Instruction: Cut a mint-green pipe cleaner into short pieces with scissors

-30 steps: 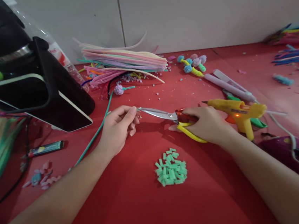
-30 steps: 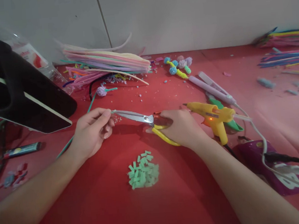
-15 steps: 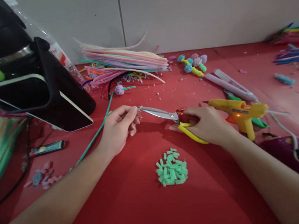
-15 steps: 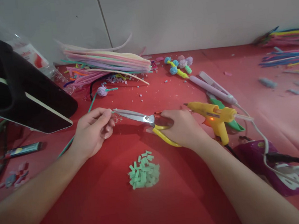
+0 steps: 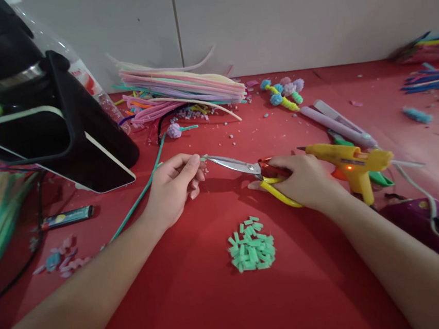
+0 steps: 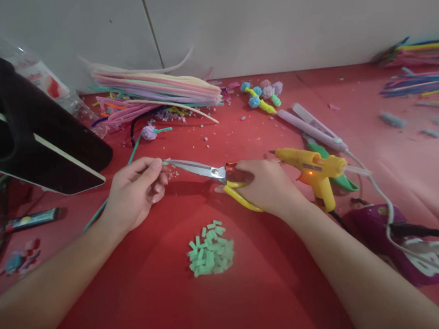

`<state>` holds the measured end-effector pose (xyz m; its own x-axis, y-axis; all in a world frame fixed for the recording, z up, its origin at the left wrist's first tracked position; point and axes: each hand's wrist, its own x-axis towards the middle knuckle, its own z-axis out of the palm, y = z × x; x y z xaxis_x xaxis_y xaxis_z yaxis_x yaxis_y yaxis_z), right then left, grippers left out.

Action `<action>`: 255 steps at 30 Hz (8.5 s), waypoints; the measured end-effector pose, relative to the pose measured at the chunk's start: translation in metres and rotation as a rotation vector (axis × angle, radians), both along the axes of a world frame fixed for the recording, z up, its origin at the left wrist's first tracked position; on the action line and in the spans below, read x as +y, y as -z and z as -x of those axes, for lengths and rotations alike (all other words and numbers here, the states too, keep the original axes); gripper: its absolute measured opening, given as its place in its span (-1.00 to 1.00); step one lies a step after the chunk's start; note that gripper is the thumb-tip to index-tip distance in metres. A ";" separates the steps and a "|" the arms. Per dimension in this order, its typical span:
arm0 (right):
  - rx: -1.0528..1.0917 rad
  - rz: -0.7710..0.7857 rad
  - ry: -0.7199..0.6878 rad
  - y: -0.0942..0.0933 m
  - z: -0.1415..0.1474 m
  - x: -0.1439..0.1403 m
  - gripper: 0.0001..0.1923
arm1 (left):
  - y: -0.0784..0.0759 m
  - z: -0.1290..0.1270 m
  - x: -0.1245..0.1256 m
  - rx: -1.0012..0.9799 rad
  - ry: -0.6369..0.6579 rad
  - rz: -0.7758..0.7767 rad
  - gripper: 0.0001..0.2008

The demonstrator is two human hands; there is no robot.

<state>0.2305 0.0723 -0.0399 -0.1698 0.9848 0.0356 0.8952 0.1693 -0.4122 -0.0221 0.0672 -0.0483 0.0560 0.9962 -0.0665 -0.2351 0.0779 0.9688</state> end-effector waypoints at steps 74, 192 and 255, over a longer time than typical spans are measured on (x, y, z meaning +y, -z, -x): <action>0.015 -0.017 -0.051 -0.002 0.001 -0.003 -0.31 | -0.003 0.001 -0.001 0.064 0.047 0.080 -0.72; 0.032 -0.021 -0.028 0.000 -0.001 -0.004 -0.32 | -0.005 0.004 -0.002 0.117 0.098 0.072 -0.69; 0.040 0.034 -0.035 -0.001 -0.001 -0.003 -0.34 | -0.006 0.003 -0.002 0.069 0.104 0.089 -0.65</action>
